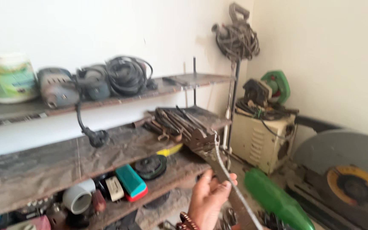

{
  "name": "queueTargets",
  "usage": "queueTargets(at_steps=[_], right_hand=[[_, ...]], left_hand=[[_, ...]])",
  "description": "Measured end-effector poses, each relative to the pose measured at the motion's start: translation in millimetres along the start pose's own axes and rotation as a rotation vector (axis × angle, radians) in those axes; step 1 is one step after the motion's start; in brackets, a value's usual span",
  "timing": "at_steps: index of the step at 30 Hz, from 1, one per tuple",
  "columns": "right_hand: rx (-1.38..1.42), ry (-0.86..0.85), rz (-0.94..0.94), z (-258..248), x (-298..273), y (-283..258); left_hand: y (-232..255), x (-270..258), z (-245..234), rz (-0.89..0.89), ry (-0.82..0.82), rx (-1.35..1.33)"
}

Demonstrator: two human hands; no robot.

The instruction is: The person sorts through various metal tools and pipe fittings on the floor and shelves, picking up a PVC elbow, wiping items with a red cloth, and rearranging metal rods.

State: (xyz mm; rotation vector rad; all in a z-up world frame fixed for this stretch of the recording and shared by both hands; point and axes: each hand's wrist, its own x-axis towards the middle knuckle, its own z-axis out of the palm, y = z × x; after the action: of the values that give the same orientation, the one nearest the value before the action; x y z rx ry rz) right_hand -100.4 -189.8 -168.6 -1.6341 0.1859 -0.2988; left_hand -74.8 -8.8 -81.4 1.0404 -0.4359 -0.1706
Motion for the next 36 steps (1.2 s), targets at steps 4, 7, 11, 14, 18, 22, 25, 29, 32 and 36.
queueTargets(at_steps=[4, 7, 11, 14, 18, 22, 25, 29, 32, 36], right_hand=[[-0.169, -0.013, -0.096, -19.9, 7.4, -67.1], [-0.536, 0.037, -0.257, -26.6, 5.7, -131.8], [-1.01, 0.118, -0.434, -1.0, 35.7, -201.5], [-1.18, 0.106, -0.445, 22.9, 68.6, -211.9], [-1.386, 0.095, -0.589, 56.8, 125.2, -199.9], [-1.402, 0.052, -0.602, 97.3, 165.2, -196.6], [-1.413, 0.062, -0.664, 120.7, 176.2, -194.0], [-1.429, 0.041, -0.64, 143.0, 181.8, -191.6], [-1.443, 0.044, -0.645, 149.0, 184.5, -187.0], [-1.48, 0.06, -0.704, 150.7, 185.9, -177.5]], left_hand=[[14.1, 36.3, 11.3, 0.142, -0.163, 0.005], [38.0, 49.8, 20.2, 0.218, -0.034, 0.277], [75.9, 55.7, 13.5, 0.358, 0.241, 0.946], [90.0, 77.0, -1.8, 0.56, 0.345, 1.061], [97.6, 109.1, -38.5, 0.608, 0.427, 1.242], [94.4, 139.8, -72.2, 0.614, 0.443, 1.406], [93.7, 150.9, -91.8, 0.414, 0.379, 1.472], [98.4, 149.7, -95.2, 0.279, 0.33, 1.455], [103.8, 143.3, -88.4, 0.2, 0.284, 1.517], [108.7, 137.0, -83.2, 0.114, 0.242, 1.573]])
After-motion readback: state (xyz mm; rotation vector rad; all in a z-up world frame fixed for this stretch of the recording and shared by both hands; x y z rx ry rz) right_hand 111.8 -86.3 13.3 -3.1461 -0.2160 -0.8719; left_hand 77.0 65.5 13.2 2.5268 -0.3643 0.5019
